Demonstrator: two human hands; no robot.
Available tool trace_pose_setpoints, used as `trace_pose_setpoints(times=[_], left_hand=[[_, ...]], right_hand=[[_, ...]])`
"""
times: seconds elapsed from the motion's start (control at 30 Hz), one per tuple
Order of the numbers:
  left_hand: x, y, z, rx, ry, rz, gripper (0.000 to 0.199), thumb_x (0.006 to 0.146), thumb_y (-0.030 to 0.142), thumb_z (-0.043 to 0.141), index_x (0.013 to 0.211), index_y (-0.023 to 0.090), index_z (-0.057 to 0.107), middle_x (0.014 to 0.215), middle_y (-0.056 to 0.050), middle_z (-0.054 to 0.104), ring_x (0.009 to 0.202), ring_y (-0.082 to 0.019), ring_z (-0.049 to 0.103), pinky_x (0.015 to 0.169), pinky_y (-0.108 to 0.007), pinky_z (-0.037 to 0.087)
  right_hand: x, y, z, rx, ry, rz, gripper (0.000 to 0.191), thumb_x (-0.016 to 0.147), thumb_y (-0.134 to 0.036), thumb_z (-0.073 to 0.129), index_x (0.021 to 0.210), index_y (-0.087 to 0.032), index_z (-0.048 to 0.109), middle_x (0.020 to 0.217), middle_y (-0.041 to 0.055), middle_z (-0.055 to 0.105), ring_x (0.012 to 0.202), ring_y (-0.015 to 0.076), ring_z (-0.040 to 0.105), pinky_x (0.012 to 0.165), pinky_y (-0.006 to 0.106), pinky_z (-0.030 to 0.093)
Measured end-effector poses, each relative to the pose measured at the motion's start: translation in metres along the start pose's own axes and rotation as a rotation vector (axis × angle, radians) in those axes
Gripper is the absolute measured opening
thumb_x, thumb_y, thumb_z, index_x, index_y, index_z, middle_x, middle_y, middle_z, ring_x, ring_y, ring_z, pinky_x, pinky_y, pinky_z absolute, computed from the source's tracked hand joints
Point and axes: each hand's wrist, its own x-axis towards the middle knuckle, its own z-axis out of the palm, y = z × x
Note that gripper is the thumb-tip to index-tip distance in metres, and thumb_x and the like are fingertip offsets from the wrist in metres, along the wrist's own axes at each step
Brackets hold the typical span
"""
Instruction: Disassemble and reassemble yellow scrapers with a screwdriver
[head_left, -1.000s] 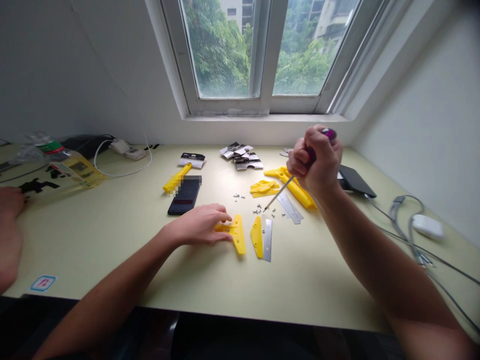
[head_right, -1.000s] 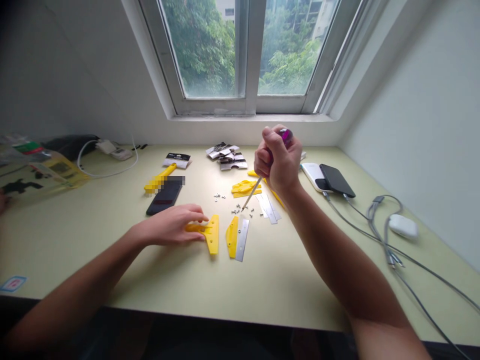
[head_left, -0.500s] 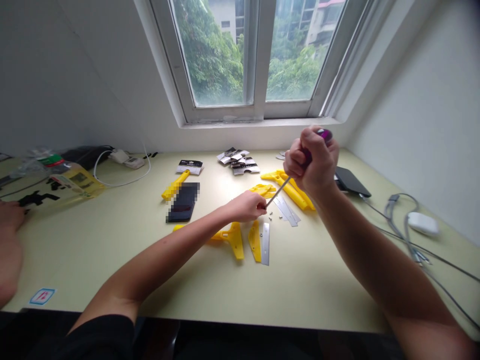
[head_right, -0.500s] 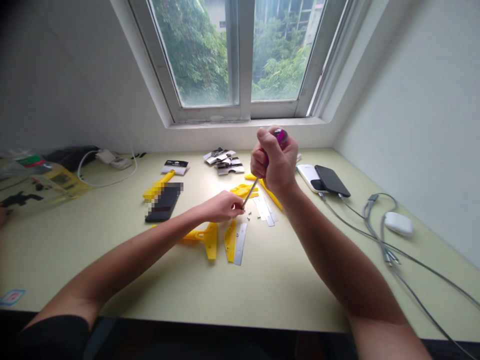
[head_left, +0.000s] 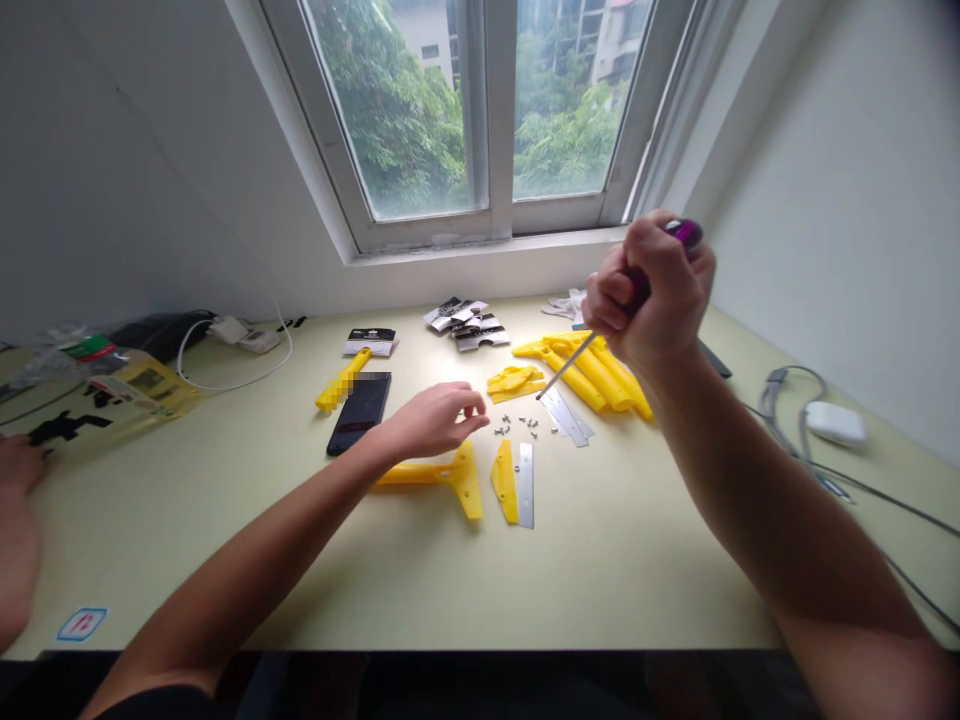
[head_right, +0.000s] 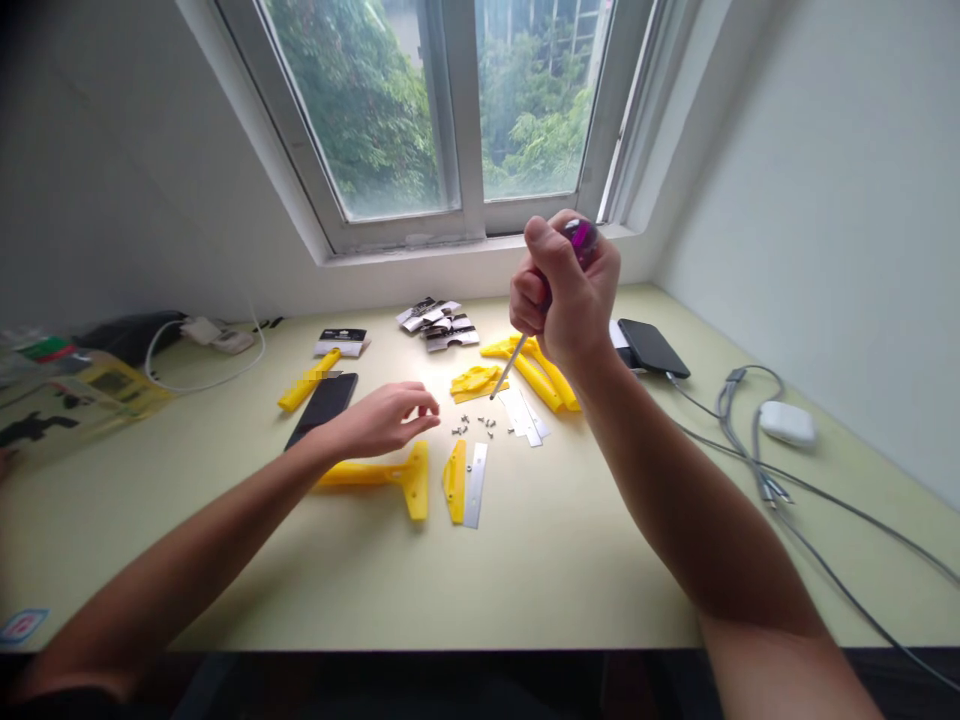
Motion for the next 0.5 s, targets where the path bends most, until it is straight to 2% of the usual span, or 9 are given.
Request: trace_pose_setpoints(times=[0.13,0.2,0.27,0.33,0.4,0.47,0.5], left_hand=[[-0.061,-0.009,-0.009,0.112,-0.079,-0.071,0.037,0.09,0.045,0.056,0.117,0.022,0.065,0.113,-0.008,0.063,0.101,-0.023,0.06,0.084,-0.033,0.047],[-0.079,-0.013,-0.004,0.143,-0.138,-0.08,0.031,0.09,0.04,0.057,0.113,0.022,0.067,0.11,-0.007,0.064,0.099,-0.023,0.061,0.082,-0.032,0.047],[-0.084,-0.014,-0.001,0.126,-0.179,-0.081,0.023,0.091,0.035,0.053,0.1,0.021,0.069,0.101,-0.007,0.065,0.09,-0.02,0.061,0.077,-0.03,0.047],[-0.078,-0.013,-0.002,0.056,-0.16,-0.097,0.024,0.091,0.038,0.053,0.09,0.02,0.069,0.093,-0.005,0.065,0.082,-0.018,0.061,0.072,-0.029,0.047],[-0.06,-0.009,-0.009,-0.036,-0.056,-0.16,0.028,0.088,0.045,0.057,0.087,0.019,0.067,0.087,-0.004,0.065,0.077,-0.017,0.061,0.069,-0.028,0.046],[-0.028,-0.001,-0.016,-0.108,0.093,-0.266,0.034,0.083,0.052,0.061,0.081,0.018,0.066,0.08,-0.003,0.065,0.071,-0.017,0.06,0.061,-0.026,0.045],[-0.008,0.003,-0.017,-0.157,0.119,-0.299,0.036,0.08,0.053,0.064,0.08,0.017,0.065,0.077,-0.004,0.065,0.068,-0.016,0.06,0.057,-0.025,0.044]], right_hand=[[0.004,-0.011,-0.006,-0.029,0.032,-0.05,0.047,0.074,-0.047,0.073,0.067,-0.025,0.032,0.047,-0.0082,0.031,0.035,0.007,0.024,0.033,0.028,0.013],[0.005,-0.018,-0.008,-0.037,0.044,-0.087,0.044,0.076,-0.043,0.071,0.066,-0.025,0.033,0.048,-0.0078,0.032,0.035,0.0075,0.025,0.031,0.029,0.013],[0.006,-0.023,-0.01,-0.061,0.063,-0.113,0.041,0.078,-0.041,0.069,0.065,-0.025,0.033,0.048,-0.0071,0.032,0.034,0.0077,0.026,0.03,0.029,0.015],[0.008,-0.026,-0.012,-0.086,0.095,-0.141,0.041,0.079,-0.041,0.069,0.064,-0.025,0.034,0.048,-0.0069,0.031,0.034,0.007,0.027,0.029,0.028,0.016],[0.011,-0.029,-0.015,-0.092,0.127,-0.208,0.04,0.077,-0.039,0.069,0.063,-0.024,0.035,0.047,-0.0069,0.031,0.033,0.006,0.027,0.029,0.026,0.016],[0.017,-0.03,-0.02,-0.086,0.169,-0.3,0.039,0.078,-0.039,0.067,0.063,-0.023,0.034,0.047,-0.0074,0.029,0.032,0.0049,0.027,0.029,0.024,0.014],[0.02,-0.031,-0.024,-0.091,0.175,-0.323,0.041,0.079,-0.042,0.064,0.063,-0.023,0.032,0.046,-0.0079,0.026,0.031,0.0042,0.025,0.03,0.023,0.013]])
